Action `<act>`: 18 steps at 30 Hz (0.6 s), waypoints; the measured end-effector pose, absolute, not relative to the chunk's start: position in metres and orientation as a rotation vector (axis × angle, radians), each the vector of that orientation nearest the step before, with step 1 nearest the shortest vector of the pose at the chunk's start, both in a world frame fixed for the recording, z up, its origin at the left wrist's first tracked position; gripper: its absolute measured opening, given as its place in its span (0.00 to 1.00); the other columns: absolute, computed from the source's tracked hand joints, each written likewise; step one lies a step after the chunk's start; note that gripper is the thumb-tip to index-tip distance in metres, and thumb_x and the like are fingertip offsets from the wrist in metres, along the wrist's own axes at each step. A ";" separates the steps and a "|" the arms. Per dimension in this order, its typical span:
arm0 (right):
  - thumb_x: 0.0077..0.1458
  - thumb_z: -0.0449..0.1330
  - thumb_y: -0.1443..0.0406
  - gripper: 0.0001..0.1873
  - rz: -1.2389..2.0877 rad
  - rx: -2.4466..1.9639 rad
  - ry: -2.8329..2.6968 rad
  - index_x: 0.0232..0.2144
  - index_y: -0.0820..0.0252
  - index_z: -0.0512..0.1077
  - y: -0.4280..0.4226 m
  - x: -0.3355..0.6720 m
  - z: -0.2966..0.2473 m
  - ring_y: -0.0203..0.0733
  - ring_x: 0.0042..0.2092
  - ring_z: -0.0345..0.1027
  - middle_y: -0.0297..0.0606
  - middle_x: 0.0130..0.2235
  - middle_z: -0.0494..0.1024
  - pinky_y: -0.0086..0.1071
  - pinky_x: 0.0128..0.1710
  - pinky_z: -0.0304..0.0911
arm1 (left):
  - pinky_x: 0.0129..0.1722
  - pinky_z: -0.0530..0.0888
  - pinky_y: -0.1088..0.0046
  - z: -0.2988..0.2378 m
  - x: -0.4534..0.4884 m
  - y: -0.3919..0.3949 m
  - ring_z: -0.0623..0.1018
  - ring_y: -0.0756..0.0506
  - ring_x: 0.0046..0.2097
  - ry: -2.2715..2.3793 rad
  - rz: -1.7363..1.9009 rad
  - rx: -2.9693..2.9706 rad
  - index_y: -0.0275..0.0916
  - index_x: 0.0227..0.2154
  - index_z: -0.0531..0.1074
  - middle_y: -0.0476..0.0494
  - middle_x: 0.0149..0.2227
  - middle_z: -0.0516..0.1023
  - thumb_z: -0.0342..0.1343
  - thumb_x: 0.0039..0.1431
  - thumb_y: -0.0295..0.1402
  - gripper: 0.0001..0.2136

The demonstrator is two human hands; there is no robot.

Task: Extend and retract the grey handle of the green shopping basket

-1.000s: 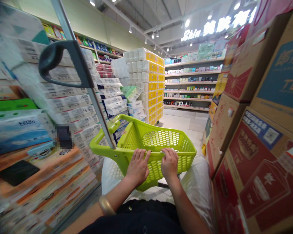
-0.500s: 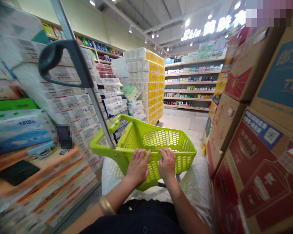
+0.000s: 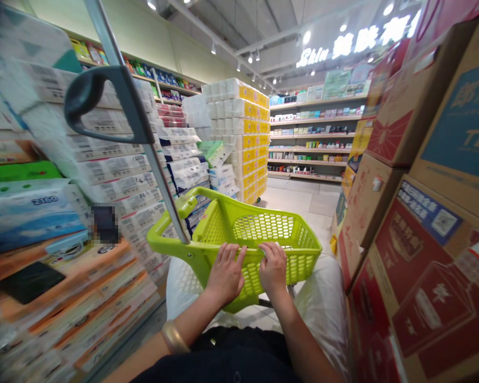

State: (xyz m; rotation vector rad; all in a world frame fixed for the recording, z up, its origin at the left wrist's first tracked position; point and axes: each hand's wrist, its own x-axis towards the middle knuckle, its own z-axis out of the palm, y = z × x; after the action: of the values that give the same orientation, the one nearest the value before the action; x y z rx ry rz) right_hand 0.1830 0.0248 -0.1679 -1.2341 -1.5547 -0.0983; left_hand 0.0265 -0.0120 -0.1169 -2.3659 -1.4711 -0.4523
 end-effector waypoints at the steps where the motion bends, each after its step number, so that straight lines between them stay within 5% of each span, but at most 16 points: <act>1: 0.53 0.48 0.73 0.21 -0.077 -1.182 -1.608 0.43 0.57 0.75 0.023 0.178 -0.167 0.45 0.51 0.65 0.41 0.46 0.77 0.45 0.57 0.55 | 0.64 0.52 0.51 -0.117 0.026 -0.012 0.60 0.34 0.60 -1.469 -0.458 -2.367 0.34 0.60 0.57 0.33 0.56 0.64 0.54 0.49 0.32 0.33; 11: 0.51 0.49 0.73 0.21 -0.166 -1.382 -1.422 0.41 0.58 0.76 0.029 0.198 -0.174 0.49 0.54 0.63 0.43 0.48 0.75 0.48 0.57 0.54 | 0.65 0.52 0.51 -0.119 0.025 -0.011 0.60 0.34 0.60 -1.459 -0.473 -2.375 0.35 0.61 0.56 0.33 0.56 0.64 0.54 0.49 0.32 0.33; 18: 0.54 0.49 0.73 0.21 -0.074 -1.120 -1.685 0.45 0.55 0.75 0.019 0.172 -0.166 0.45 0.53 0.65 0.40 0.48 0.76 0.46 0.58 0.56 | 0.64 0.51 0.48 -0.120 0.024 -0.010 0.60 0.35 0.61 -1.456 -0.480 -2.386 0.38 0.61 0.55 0.35 0.56 0.64 0.54 0.49 0.31 0.34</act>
State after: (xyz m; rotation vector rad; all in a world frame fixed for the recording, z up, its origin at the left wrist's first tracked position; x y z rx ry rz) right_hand 0.1722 0.0195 -0.1656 -1.1195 -1.6848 -0.0737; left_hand 0.0238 -0.0103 -0.1196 -2.3858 -1.4558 -0.4804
